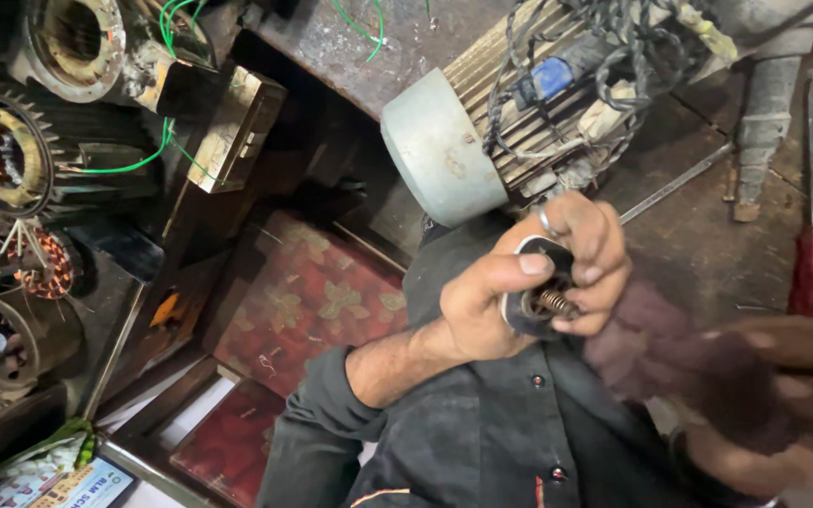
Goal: The person cleans a small motor component with a cloth, then uses a screwdriver to adjust internal parts. The person aligns and attaches the component to the motor housing, then secures it with a bolt and nut using a wrench.
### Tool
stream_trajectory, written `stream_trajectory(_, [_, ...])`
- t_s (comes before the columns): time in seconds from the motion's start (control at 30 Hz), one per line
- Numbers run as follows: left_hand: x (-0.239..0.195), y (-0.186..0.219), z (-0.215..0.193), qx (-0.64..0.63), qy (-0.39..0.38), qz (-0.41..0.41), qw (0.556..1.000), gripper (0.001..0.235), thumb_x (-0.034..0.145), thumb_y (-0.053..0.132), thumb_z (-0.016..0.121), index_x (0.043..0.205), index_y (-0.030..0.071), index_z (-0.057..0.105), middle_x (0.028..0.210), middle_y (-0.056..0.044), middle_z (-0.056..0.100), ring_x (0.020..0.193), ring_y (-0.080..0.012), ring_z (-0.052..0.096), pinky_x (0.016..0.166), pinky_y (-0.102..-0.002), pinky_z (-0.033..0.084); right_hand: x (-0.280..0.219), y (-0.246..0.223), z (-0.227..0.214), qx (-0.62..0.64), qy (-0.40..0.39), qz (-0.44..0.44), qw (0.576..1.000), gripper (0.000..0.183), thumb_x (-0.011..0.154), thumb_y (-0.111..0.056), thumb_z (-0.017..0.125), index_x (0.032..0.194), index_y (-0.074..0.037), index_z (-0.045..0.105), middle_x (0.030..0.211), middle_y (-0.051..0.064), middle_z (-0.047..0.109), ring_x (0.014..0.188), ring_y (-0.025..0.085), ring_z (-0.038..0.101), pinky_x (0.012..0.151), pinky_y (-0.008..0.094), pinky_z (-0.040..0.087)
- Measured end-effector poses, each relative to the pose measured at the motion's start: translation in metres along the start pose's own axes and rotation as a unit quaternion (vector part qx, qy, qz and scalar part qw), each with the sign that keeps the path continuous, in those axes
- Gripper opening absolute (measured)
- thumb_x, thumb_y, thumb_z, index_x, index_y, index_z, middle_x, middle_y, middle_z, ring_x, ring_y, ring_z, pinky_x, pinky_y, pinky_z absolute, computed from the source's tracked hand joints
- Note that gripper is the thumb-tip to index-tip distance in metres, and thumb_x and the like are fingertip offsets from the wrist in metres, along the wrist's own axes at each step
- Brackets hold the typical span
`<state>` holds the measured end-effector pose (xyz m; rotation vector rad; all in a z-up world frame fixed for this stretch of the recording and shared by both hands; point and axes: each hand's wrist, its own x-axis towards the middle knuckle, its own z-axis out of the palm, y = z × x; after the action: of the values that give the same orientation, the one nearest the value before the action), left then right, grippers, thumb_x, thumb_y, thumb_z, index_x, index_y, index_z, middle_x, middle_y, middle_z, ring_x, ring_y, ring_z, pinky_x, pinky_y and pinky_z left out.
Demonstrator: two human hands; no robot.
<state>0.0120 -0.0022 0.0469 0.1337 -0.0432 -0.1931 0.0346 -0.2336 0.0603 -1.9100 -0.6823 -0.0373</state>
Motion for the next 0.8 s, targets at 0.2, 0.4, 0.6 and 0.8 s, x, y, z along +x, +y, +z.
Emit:
stream_trajectory(0.2, [-0.007,-0.009,0.000,0.278,0.046,0.097,0.955,0.025,0.099,0.017,0.055,0.117,0.009,0.039,0.101,-0.006,0.040,0.088,-0.0125,0.036,0.081,-0.027,0.034,0.048,-0.036,0.039,-0.014,-0.063,-0.065,0.996,0.036,0.078,0.003,0.077,0.105,0.001,0.054,0.101,0.020,0.069,0.094,0.034,0.073,0.083,0.042,0.060])
stream_trajectory(0.4, [-0.015,-0.006,-0.010,0.344,0.012,0.152,0.927,0.018,0.106,0.020,0.055,0.108,0.011,0.039,0.095,-0.003,0.039,0.081,-0.0102,0.034,0.076,-0.026,0.033,0.025,-0.012,0.056,0.088,-0.010,0.062,0.994,0.037,0.093,0.006,0.066,0.122,0.000,0.045,0.104,0.015,0.068,0.092,0.023,0.071,0.083,0.034,0.059])
stream_trajectory(0.6, [-0.016,0.004,-0.005,0.040,0.028,0.099,0.994,0.025,0.109,0.029,0.056,0.106,0.010,0.041,0.098,-0.005,0.039,0.081,-0.0129,0.039,0.065,-0.025,0.035,0.006,0.023,0.041,0.182,0.057,0.192,0.963,0.027,0.106,0.007,0.064,0.125,-0.001,0.048,0.108,0.015,0.062,0.093,0.017,0.062,0.087,0.028,0.052])
stream_trajectory(0.8, [-0.009,-0.008,-0.008,-0.047,0.039,0.027,0.998,0.034,0.114,0.040,0.043,0.111,0.006,0.043,0.102,-0.008,0.042,0.086,-0.0150,0.042,0.067,-0.025,0.039,0.003,-0.001,0.012,0.019,0.020,0.047,0.999,0.040,0.096,0.006,0.067,0.131,-0.003,0.051,0.130,0.019,0.056,0.117,0.028,0.063,0.105,0.037,0.056])
